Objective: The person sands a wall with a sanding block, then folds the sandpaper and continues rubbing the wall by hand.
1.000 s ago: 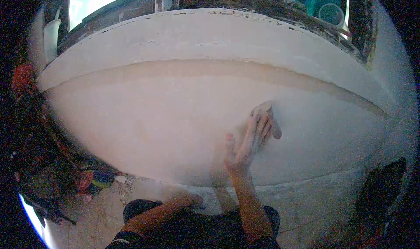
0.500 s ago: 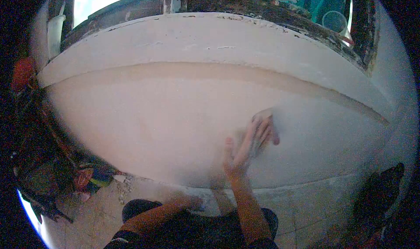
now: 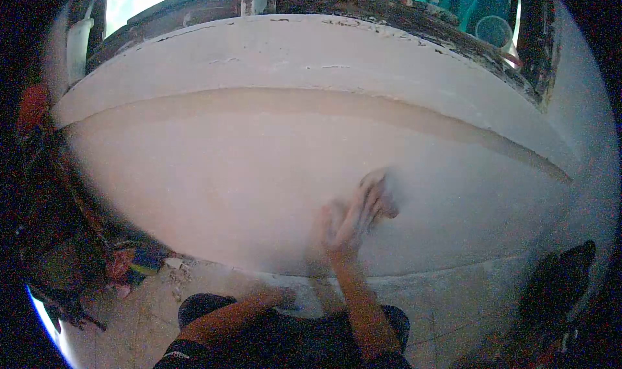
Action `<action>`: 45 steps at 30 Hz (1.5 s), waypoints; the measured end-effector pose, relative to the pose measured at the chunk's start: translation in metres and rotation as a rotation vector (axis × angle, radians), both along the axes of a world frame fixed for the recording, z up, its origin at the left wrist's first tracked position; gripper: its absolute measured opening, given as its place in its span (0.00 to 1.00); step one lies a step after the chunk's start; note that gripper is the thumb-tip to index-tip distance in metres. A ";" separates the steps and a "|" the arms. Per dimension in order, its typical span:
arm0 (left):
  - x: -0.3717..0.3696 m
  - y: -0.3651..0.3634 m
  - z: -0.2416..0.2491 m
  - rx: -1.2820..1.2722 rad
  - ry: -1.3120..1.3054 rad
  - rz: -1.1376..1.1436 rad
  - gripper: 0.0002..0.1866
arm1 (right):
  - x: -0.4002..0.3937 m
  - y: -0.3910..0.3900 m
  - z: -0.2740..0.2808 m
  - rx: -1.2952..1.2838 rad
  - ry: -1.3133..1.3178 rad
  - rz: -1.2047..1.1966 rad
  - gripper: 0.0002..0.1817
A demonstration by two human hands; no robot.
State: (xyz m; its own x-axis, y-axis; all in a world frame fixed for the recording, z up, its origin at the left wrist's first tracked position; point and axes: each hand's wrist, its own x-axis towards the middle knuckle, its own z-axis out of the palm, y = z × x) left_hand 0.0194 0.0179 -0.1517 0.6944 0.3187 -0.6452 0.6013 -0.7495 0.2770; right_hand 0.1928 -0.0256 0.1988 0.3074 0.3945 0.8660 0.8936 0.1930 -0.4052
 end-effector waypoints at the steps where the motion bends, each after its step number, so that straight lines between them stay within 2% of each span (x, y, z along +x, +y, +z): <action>1: 0.001 -0.002 0.011 0.003 0.013 -0.007 0.33 | -0.004 0.003 -0.033 -0.003 -0.002 -0.004 0.52; 3: 0.001 -0.003 -0.009 0.028 -0.041 0.012 0.33 | -0.011 0.008 -0.101 -0.175 -0.053 0.017 0.51; 5: -0.007 0.004 -0.051 0.057 -0.077 0.034 0.32 | -0.014 -0.001 -0.078 -0.181 -0.026 0.045 0.51; 7: -0.009 0.015 -0.103 0.064 -0.353 -0.139 0.32 | -0.006 0.000 -0.031 -0.101 -0.046 0.061 0.50; 10: -0.018 -0.013 0.035 0.054 -0.192 0.054 0.33 | 0.011 -0.001 0.022 0.018 -0.074 -0.017 0.50; 12: -0.010 -0.006 0.025 0.013 -0.121 0.066 0.33 | 0.014 0.001 0.021 0.074 -0.074 -0.089 0.51; 14: -0.001 -0.003 0.014 -0.036 -0.050 0.068 0.34 | 0.015 0.007 -0.023 0.004 -0.044 -0.027 0.51; 17: -0.001 -0.007 -0.004 0.031 0.043 -0.026 0.34 | -0.004 0.013 -0.100 -0.147 -0.078 -0.093 0.51; 19: -0.015 -0.001 -0.029 0.042 -0.246 -0.048 0.35 | -0.006 0.004 -0.048 -0.101 -0.090 -0.074 0.53; 20: -0.016 0.000 -0.015 0.041 -0.248 -0.046 0.35 | -0.004 0.001 -0.017 -0.060 -0.114 -0.045 0.54; 22: -0.022 -0.016 0.028 0.005 -0.238 0.118 0.34 | 0.017 -0.003 0.027 -0.034 -0.115 -0.056 0.56; 23: -0.018 -0.016 0.019 0.003 -0.238 0.118 0.34 | 0.022 -0.003 0.037 0.019 -0.113 -0.070 0.58; 25: -0.008 -0.001 -0.009 0.019 -0.085 -0.012 0.34 | 0.017 -0.003 0.032 0.029 -0.085 -0.043 0.57; 26: -0.007 0.002 -0.006 0.027 -0.086 -0.014 0.34 | 0.014 -0.004 0.026 0.034 -0.060 -0.014 0.57; 28: -0.006 -0.001 -0.001 -0.002 -0.072 0.036 0.34 | 0.008 0.006 -0.034 -0.005 -0.055 -0.019 0.55; 31: -0.006 -0.003 -0.004 0.007 -0.089 -0.046 0.34 | 0.014 0.000 -0.046 -0.088 -0.041 -0.046 0.53; 32: -0.012 -0.005 0.015 0.006 -0.085 -0.049 0.34 | 0.019 0.000 -0.035 -0.110 -0.054 -0.058 0.53; 33: -0.021 -0.014 0.052 -0.009 -0.143 0.045 0.34 | 0.022 0.001 -0.021 -0.113 -0.055 -0.061 0.53; 34: -0.024 -0.021 0.072 -0.026 -0.202 0.138 0.35 | 0.026 0.001 -0.005 0.011 -0.051 -0.063 0.52; 35: -0.017 -0.017 0.046 -0.025 -0.208 0.132 0.35 | 0.029 0.001 0.005 0.143 -0.051 -0.065 0.52; 36: -0.006 -0.006 -0.001 0.029 -0.146 0.042 0.35 | 0.030 0.000 0.004 0.149 -0.057 -0.070 0.52; 37: 0.001 0.000 -0.026 0.083 -0.081 -0.047 0.36 | 0.029 -0.003 0.000 0.113 -0.022 -0.042 0.51; 41: -0.003 -0.001 -0.024 0.047 -0.086 -0.083 0.36 | 0.031 -0.013 0.001 0.015 -0.043 -0.049 0.50; 43: -0.005 -0.005 0.004 -0.052 -0.043 0.061 0.35 | 0.030 -0.017 0.005 0.006 -0.046 -0.050 0.50; 45: -0.003 0.001 -0.030 0.004 -0.118 -0.010 0.35 | 0.031 -0.016 0.017 0.019 -0.048 -0.042 0.50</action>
State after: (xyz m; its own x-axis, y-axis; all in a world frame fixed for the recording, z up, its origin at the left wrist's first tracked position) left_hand 0.0160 0.0188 -0.1815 0.7684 0.3136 -0.5579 0.5573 -0.7565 0.3423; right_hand 0.2237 -0.0413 0.2158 0.2813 0.3655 0.8873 0.9193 0.1626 -0.3584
